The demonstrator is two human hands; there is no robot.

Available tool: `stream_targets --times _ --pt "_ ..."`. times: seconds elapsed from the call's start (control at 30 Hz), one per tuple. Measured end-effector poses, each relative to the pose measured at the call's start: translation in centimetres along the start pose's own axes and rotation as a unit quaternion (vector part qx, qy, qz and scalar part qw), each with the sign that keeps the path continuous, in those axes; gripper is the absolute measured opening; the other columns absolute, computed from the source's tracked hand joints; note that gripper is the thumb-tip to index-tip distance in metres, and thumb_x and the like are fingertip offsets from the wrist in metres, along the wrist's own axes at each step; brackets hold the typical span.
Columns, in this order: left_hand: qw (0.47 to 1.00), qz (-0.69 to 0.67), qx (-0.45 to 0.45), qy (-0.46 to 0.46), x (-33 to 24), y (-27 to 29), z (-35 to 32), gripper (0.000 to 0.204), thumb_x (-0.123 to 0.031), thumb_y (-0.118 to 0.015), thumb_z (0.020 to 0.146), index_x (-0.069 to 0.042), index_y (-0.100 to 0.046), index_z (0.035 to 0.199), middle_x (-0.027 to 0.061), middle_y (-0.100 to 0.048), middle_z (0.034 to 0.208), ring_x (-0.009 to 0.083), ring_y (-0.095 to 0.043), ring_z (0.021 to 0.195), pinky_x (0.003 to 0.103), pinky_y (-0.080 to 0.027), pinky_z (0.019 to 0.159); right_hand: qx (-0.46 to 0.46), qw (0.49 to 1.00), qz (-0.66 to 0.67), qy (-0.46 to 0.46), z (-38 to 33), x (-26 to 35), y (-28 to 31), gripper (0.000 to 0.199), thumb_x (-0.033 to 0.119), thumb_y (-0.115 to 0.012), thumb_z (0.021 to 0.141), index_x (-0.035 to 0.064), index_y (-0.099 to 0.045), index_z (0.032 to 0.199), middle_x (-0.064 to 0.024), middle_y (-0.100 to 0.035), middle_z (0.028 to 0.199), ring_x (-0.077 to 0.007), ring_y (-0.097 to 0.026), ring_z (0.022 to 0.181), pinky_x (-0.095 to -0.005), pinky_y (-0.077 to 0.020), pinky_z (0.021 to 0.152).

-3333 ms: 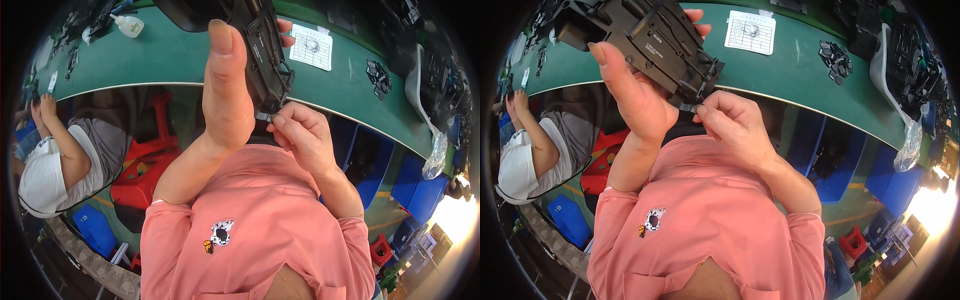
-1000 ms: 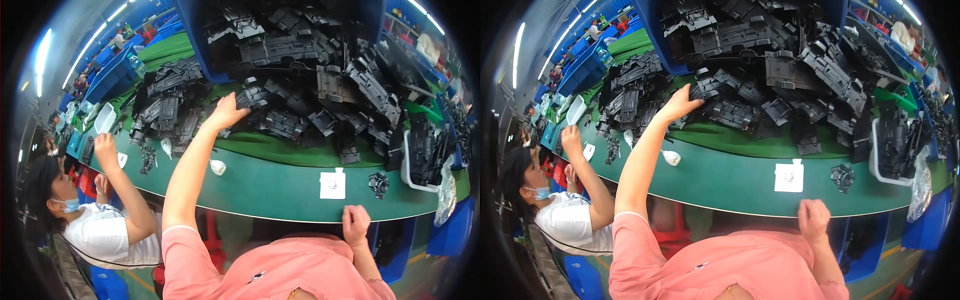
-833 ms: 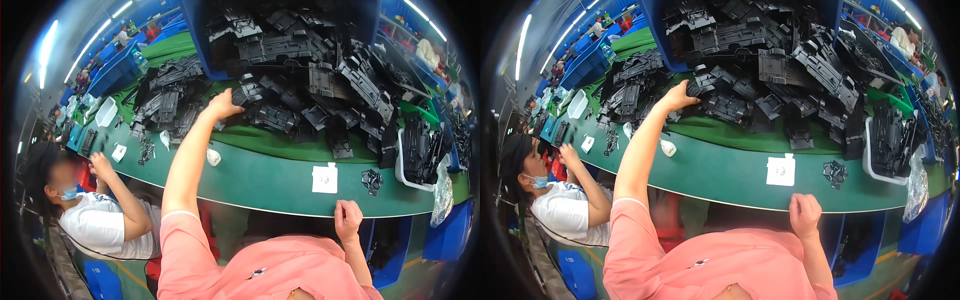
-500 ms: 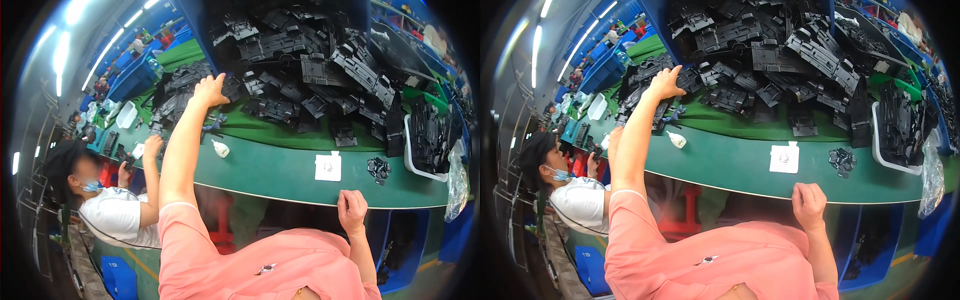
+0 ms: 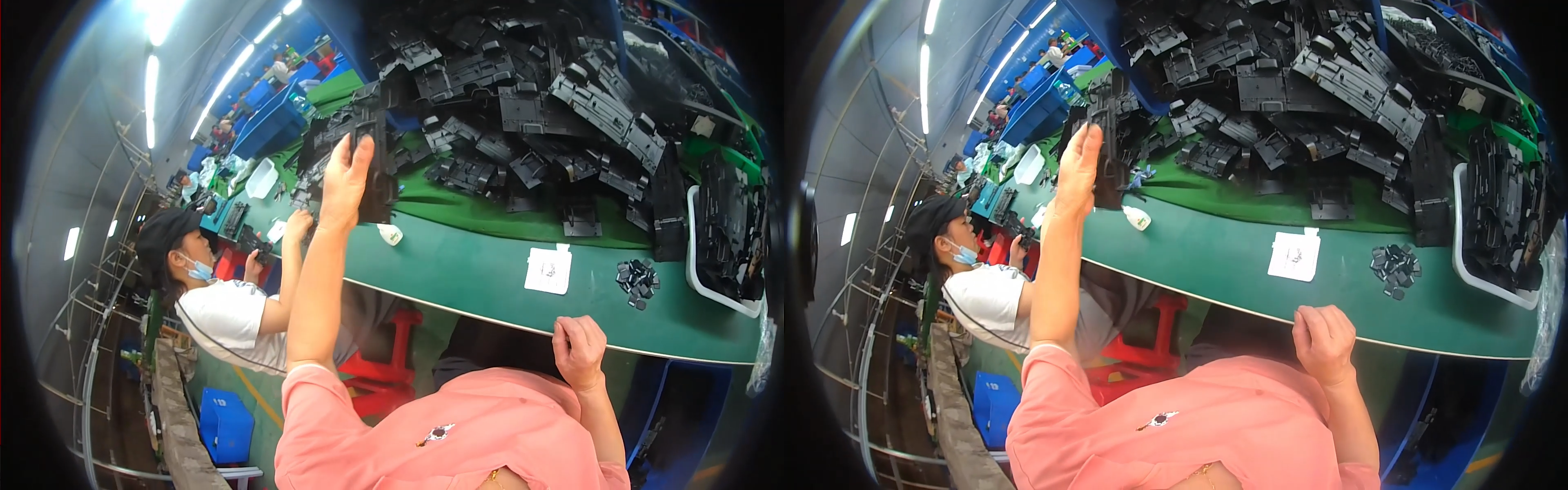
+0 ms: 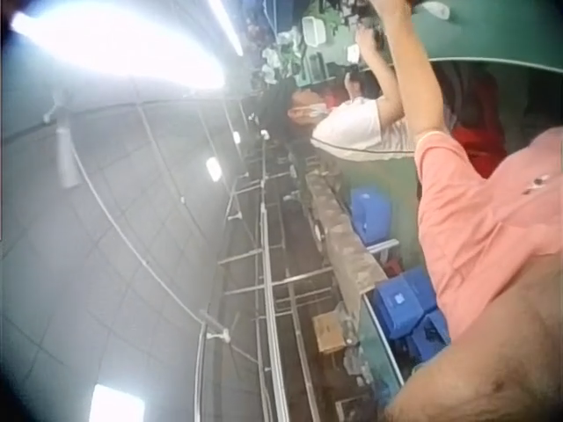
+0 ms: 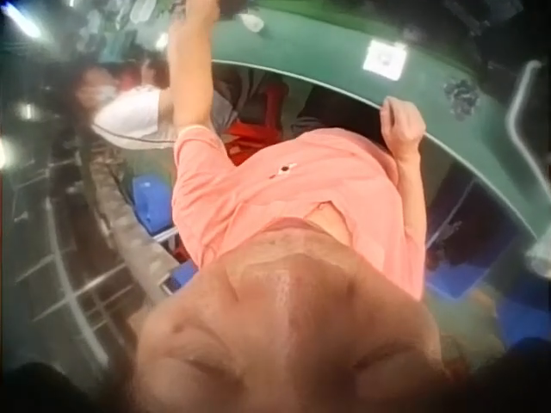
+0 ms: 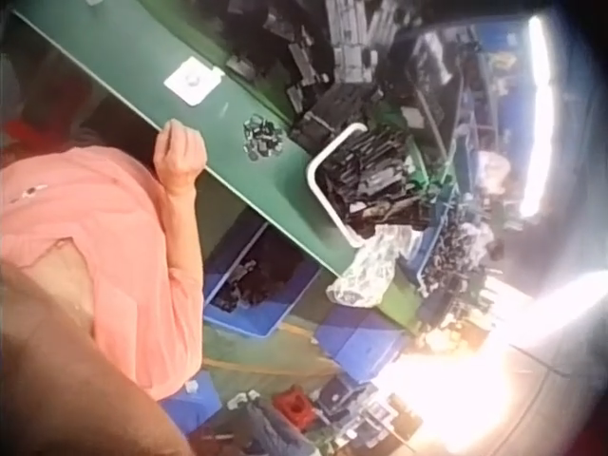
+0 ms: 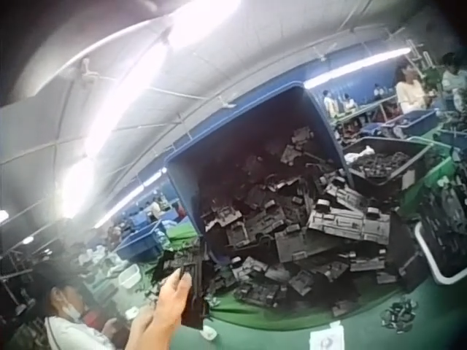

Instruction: The person assembles toy car chassis by picking up plastic chassis bases, dipping small plastic components onto an adhesive pad, attaching the components to the chassis bases by hand, and placing the finished parts aside.

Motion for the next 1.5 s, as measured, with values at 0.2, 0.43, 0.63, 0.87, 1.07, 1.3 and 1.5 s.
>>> stream_targets --times 0.2,0.43,0.63,0.87,1.07,1.3,1.5 --pt "0.964 -0.227 0.026 0.135 0.1 -5.7 -1.5 0.021 -0.022 -0.059 0.091 -0.004 -0.062 0.100 0.0026 -0.066 0.089 0.0140 -0.062 0.076 0.027 -0.050 0.067 0.022 1.000 0.000 -0.003 -0.4 0.0 1.6 0.014 -0.004 -0.066 0.071 0.0019 -0.058 0.082 -0.0093 -0.054 0.066 -0.0251 -0.052 0.054 -0.0353 -0.0419 0.049" --pt "0.833 -0.523 0.109 0.147 3.5 -6.8 -4.0 0.033 -0.029 -0.049 0.092 -0.001 -0.058 0.108 0.0114 -0.065 0.103 0.0272 -0.062 0.095 0.039 -0.052 0.083 0.003 0.997 0.069 0.029 -0.4 -0.8 2.2 0.013 0.007 -0.065 0.072 0.0059 -0.052 0.070 -0.0068 -0.047 0.063 -0.0234 -0.052 0.056 -0.0362 -0.0436 0.051" --pt "0.636 -0.731 0.224 0.108 4.6 -11.3 -5.4 0.014 -0.011 -0.051 0.089 0.002 -0.047 0.092 0.0107 -0.041 0.139 0.0229 -0.042 0.127 0.025 -0.037 0.052 0.012 0.997 0.076 0.009 -1.0 -0.4 1.2 0.012 0.008 -0.065 0.075 0.0032 -0.055 0.077 -0.0075 -0.050 0.066 -0.0233 -0.054 0.061 -0.0345 -0.0452 0.055" --pt "0.641 -0.696 0.280 0.163 3.4 -14.4 -7.9 0.047 -0.007 -0.049 0.086 0.008 -0.039 0.130 0.0088 -0.032 0.147 0.0206 -0.055 0.116 0.025 -0.036 0.054 -0.009 0.998 0.059 0.031 -1.6 -0.7 1.6 0.018 0.010 -0.062 0.072 0.0076 -0.044 0.068 -0.0069 -0.043 0.063 -0.0231 -0.051 0.058 -0.0343 -0.0445 0.053" --pt "0.629 -0.692 0.277 0.219 4.6 -14.0 -8.9 0.054 0.002 -0.053 0.079 -0.004 -0.039 0.130 0.0086 -0.050 0.130 0.0182 -0.059 0.107 0.023 -0.033 0.050 -0.090 0.995 0.018 0.032 -1.9 -1.8 -0.4 0.018 0.009 -0.062 0.070 0.0065 -0.044 0.066 -0.0053 -0.044 0.062 -0.0228 -0.051 0.056 -0.0349 -0.0426 0.047" --pt "0.673 -0.630 0.309 0.234 3.1 -15.4 -9.0 0.051 0.004 -0.055 0.078 -0.004 -0.044 0.127 0.0097 -0.052 0.124 0.0189 -0.057 0.107 0.029 -0.032 0.066 -0.124 0.992 0.033 -0.009 -2.9 -2.1 -1.0 0.015 0.011 -0.059 0.074 0.0026 -0.051 0.064 -0.0103 -0.055 0.064 -0.0293 -0.060 0.060 -0.0412 -0.0479 0.049" --pt "0.670 -0.648 0.267 0.245 2.5 -15.1 -9.7 0.043 -0.003 -0.052 0.088 0.000 -0.036 0.127 0.0102 -0.056 0.118 0.0200 -0.061 0.101 0.031 -0.034 0.070 -0.124 0.992 0.013 0.004 -2.9 -1.6 -2.1 0.016 0.012 -0.061 0.072 0.0045 -0.049 0.065 -0.0068 -0.052 0.063 -0.0251 -0.057 0.060 -0.0372 -0.0475 0.051"
Point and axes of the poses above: each hand's wrist, its own z-axis towards the middle knuckle, its own y-axis out of the back of the hand, x = y × z, the point moved 1 cm from there along z, towards the middle knuckle
